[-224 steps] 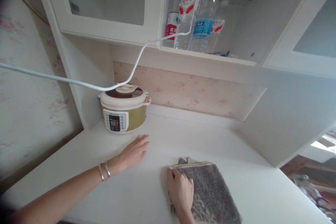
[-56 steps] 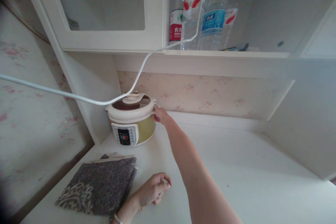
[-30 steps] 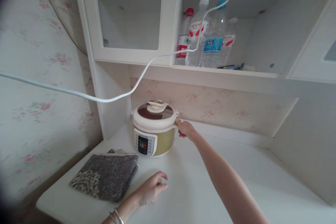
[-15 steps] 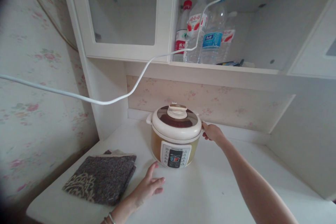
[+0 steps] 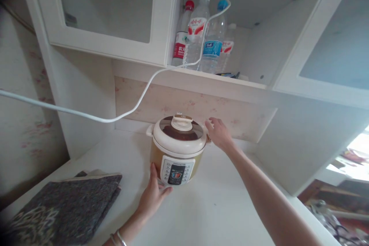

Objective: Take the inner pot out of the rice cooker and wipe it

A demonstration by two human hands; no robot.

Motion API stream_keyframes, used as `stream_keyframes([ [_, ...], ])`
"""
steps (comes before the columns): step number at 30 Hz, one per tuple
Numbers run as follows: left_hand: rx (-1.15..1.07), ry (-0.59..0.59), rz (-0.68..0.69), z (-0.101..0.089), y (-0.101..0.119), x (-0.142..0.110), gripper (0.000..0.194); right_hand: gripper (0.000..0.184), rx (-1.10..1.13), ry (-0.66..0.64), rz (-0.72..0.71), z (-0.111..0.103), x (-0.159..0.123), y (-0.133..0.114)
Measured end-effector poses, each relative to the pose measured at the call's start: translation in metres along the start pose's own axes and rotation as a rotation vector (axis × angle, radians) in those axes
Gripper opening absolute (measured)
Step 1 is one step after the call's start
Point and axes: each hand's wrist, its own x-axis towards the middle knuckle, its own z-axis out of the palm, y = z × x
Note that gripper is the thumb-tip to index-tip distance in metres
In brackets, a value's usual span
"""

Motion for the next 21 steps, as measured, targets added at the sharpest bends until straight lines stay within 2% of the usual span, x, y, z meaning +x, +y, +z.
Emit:
stream_keyframes([
  [4, -0.11, -0.038, -0.05, -0.01, 0.004, 0.001, 0.106, 0.05, -0.081, -0.095, -0.332, 0.004, 0.016, -0.054],
  [7, -0.165, -0.087, -0.091, -0.02, 0.003, 0.0, 0.106, 0.05, -0.146, -0.207, -0.46, 0.015, 0.031, -0.087],
  [11, -0.211, -0.121, -0.035, -0.023, -0.004, 0.001, 0.102, 0.054, -0.238, -0.302, -0.427, 0.025, 0.048, -0.107],
  [16, -0.231, -0.136, 0.001, -0.017, -0.012, 0.004, 0.105, 0.059, -0.309, -0.274, -0.389, 0.031, 0.056, -0.108],
  [21, -0.233, -0.16, -0.029, -0.02, -0.005, 0.005, 0.105, 0.058, -0.332, -0.27, -0.276, 0.039, 0.059, -0.119],
])
